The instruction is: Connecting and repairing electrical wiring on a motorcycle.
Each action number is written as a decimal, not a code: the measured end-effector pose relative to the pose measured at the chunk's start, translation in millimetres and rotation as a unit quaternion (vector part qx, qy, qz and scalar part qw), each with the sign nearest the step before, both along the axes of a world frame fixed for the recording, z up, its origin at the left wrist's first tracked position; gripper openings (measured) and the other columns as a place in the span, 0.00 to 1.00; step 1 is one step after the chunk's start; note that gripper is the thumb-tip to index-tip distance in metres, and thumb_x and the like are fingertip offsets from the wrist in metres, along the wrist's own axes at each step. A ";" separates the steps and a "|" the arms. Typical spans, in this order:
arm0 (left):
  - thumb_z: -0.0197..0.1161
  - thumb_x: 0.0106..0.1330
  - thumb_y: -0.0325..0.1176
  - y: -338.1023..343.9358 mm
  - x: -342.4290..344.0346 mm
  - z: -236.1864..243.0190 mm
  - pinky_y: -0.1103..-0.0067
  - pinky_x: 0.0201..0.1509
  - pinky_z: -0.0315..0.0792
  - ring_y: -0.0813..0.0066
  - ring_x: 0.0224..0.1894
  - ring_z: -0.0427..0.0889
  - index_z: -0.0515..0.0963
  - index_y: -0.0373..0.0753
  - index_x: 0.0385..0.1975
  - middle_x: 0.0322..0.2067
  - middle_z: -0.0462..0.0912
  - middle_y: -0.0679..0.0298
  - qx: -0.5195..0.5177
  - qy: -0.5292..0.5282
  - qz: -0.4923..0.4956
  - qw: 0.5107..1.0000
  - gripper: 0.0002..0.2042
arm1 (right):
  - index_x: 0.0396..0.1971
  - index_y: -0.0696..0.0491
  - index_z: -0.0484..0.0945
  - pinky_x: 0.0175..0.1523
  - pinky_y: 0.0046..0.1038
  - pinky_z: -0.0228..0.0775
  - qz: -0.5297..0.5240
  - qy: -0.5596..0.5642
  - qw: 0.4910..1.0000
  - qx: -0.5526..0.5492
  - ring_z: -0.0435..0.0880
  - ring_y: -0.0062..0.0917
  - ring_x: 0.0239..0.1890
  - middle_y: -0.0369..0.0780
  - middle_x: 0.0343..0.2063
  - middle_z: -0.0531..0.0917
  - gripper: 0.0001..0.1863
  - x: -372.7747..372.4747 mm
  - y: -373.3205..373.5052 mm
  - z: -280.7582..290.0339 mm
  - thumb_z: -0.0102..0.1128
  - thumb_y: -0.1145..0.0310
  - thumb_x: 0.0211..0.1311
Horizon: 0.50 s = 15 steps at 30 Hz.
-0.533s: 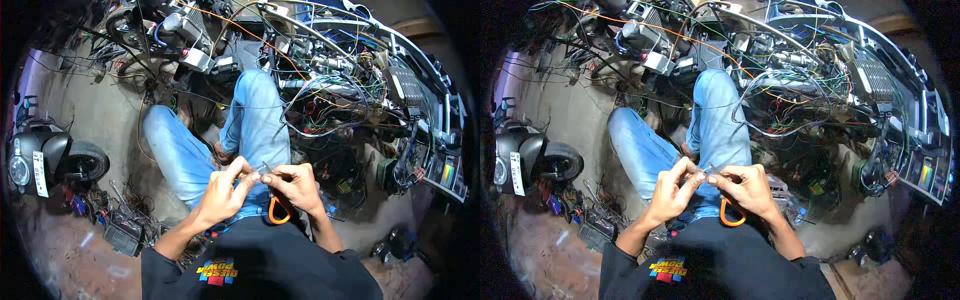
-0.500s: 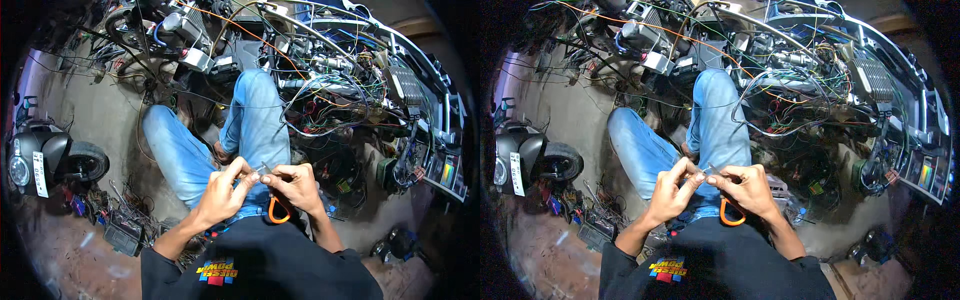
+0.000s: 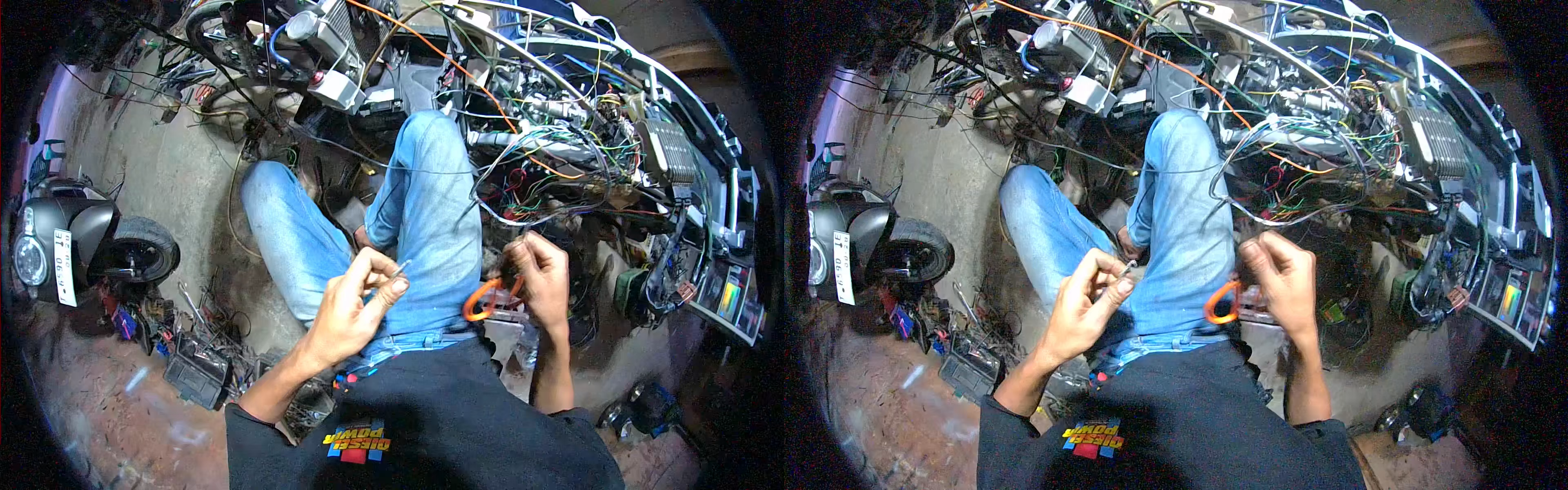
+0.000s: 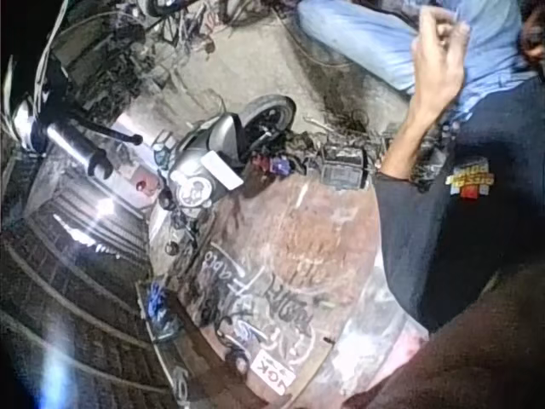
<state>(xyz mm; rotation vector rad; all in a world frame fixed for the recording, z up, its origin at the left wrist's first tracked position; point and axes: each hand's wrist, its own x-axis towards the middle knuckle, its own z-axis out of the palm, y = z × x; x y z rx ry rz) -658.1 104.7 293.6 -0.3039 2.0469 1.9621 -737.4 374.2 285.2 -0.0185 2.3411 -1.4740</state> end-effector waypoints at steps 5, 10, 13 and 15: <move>0.55 0.74 0.32 9.6 -1.8 0.3 0.88 0.28 0.62 0.92 0.24 0.64 0.71 0.35 0.45 0.26 0.74 0.71 0.131 -0.079 0.021 0.988 0.08 | 0.31 0.61 0.78 0.30 0.22 0.70 0.110 -0.160 0.966 -0.169 0.78 0.13 0.25 0.37 0.24 0.85 0.12 16.9 -38.8 7.1 0.57 0.66 0.70; 0.52 0.75 0.30 4.3 -4.4 1.9 0.87 0.30 0.65 0.89 0.26 0.68 0.71 0.34 0.45 0.26 0.75 0.69 0.129 -0.081 -0.014 0.988 0.07 | 0.32 0.57 0.79 0.22 0.16 0.64 0.208 -0.349 0.889 -0.211 0.73 0.11 0.16 0.33 0.19 0.80 0.19 20.0 -55.0 12.9 0.49 0.57 0.75; 0.54 0.74 0.31 3.9 -3.6 -1.4 0.84 0.37 0.68 0.85 0.33 0.73 0.72 0.31 0.44 0.32 0.79 0.65 0.068 -0.039 -0.064 0.995 0.08 | 0.31 0.57 0.79 0.22 0.15 0.64 0.230 -0.375 0.860 -0.257 0.73 0.11 0.16 0.32 0.20 0.79 0.22 19.7 -56.9 7.0 0.47 0.54 0.76; 0.56 0.73 0.32 3.2 -2.9 -2.6 0.81 0.35 0.70 0.81 0.31 0.76 0.72 0.31 0.44 0.30 0.80 0.61 0.030 0.014 -0.075 0.997 0.09 | 0.31 0.57 0.79 0.22 0.15 0.65 0.227 -0.384 0.853 -0.270 0.73 0.11 0.16 0.32 0.19 0.78 0.22 18.2 -57.6 3.5 0.46 0.54 0.76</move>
